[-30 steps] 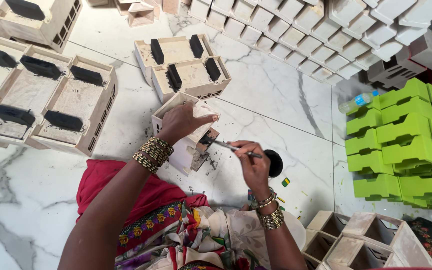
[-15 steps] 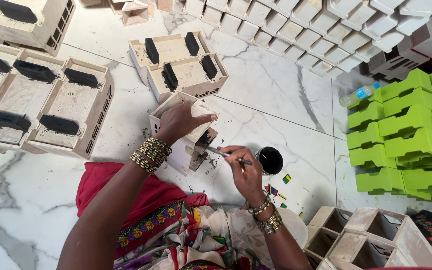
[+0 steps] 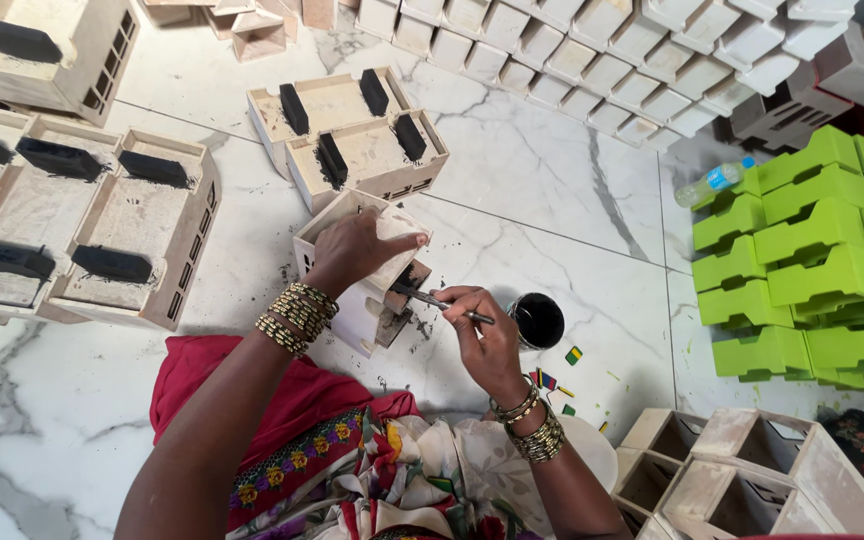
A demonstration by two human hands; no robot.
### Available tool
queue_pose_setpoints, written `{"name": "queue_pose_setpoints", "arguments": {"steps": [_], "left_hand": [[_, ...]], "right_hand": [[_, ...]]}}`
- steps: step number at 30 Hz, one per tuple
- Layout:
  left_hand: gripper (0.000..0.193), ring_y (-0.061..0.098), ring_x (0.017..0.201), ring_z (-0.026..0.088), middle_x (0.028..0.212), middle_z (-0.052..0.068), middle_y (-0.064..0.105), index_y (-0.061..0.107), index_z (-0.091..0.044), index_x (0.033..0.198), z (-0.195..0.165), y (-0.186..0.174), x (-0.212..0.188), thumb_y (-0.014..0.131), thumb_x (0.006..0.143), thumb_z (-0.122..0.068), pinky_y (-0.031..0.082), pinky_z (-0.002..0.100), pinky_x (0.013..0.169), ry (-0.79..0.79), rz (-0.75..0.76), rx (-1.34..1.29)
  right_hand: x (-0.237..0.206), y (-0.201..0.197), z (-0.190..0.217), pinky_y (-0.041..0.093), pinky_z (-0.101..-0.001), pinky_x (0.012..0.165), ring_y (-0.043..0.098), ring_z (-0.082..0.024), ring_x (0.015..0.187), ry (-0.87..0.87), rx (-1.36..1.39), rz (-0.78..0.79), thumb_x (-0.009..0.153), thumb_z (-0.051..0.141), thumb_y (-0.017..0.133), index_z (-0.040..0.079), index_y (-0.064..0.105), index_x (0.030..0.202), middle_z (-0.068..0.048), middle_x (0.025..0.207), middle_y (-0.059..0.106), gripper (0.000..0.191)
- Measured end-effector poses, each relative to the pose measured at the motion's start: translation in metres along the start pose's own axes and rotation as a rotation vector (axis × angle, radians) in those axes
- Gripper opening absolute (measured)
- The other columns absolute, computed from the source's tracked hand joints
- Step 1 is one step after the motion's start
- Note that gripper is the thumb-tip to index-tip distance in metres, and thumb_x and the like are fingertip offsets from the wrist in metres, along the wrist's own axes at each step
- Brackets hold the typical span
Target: The person sits on the floor and paints black paint onto the raised rectangular blocks of small wooden model houses using a brush, dipping the brush into a paint can and rotating each model to reach different sides, working through several models one at a time.
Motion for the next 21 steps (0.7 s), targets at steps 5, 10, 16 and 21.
{"name": "queue_pose_setpoints", "arguments": {"steps": [5,10,16,21], "left_hand": [[0.097,0.076,0.083,0.031,0.087,0.02,0.075,0.07,-0.001,0.115,-0.002,0.001,0.001,0.062,0.069,-0.086,0.058,0.046,0.075,-0.005,0.032,0.022],[0.101,0.076,0.085,0.031,0.089,0.02,0.075,0.069,0.002,0.115,0.0,0.001,0.003,0.064,0.07,-0.088,0.058,0.046,0.076,-0.014,0.021,0.019],[0.103,0.075,0.089,0.032,0.093,0.021,0.075,0.067,0.003,0.118,0.002,0.001,0.005,0.064,0.07,-0.088,0.057,0.047,0.078,-0.01,-0.001,0.036],[0.102,0.075,0.093,0.033,0.095,0.021,0.075,0.068,0.002,0.119,-0.002,0.001,0.002,0.063,0.07,-0.088,0.057,0.046,0.081,0.03,-0.019,0.023]], "right_hand": [[0.004,-0.015,0.007,0.06,-0.025,0.074,0.075,-0.015,0.089,-0.039,-0.089,0.039,0.097,-0.007,0.06,0.005,0.061,0.094,-0.011,0.108,0.076,0.012],[-0.005,-0.03,0.008,0.059,-0.0278,0.093,0.072,-0.019,0.112,-0.013,0.25,0.028,0.101,-0.008,0.053,0.003,0.058,0.099,-0.014,0.115,0.069,0.012],[-0.003,-0.024,-0.012,0.06,-0.0247,0.075,0.075,-0.018,0.091,0.087,-0.037,-0.011,0.099,-0.006,0.061,0.002,0.061,0.093,-0.012,0.108,0.077,0.009],[0.01,-0.032,-0.02,0.059,-0.0242,0.089,0.072,-0.017,0.11,-0.01,0.159,-0.081,0.1,-0.008,0.055,0.001,0.057,0.1,-0.013,0.114,0.071,0.009]]}}
Point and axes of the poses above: each hand's wrist, its own x-axis towards the middle knuckle, its own y-axis out of the palm, z = x × y, the point moved 6 cm from there along x, towards the middle knuckle
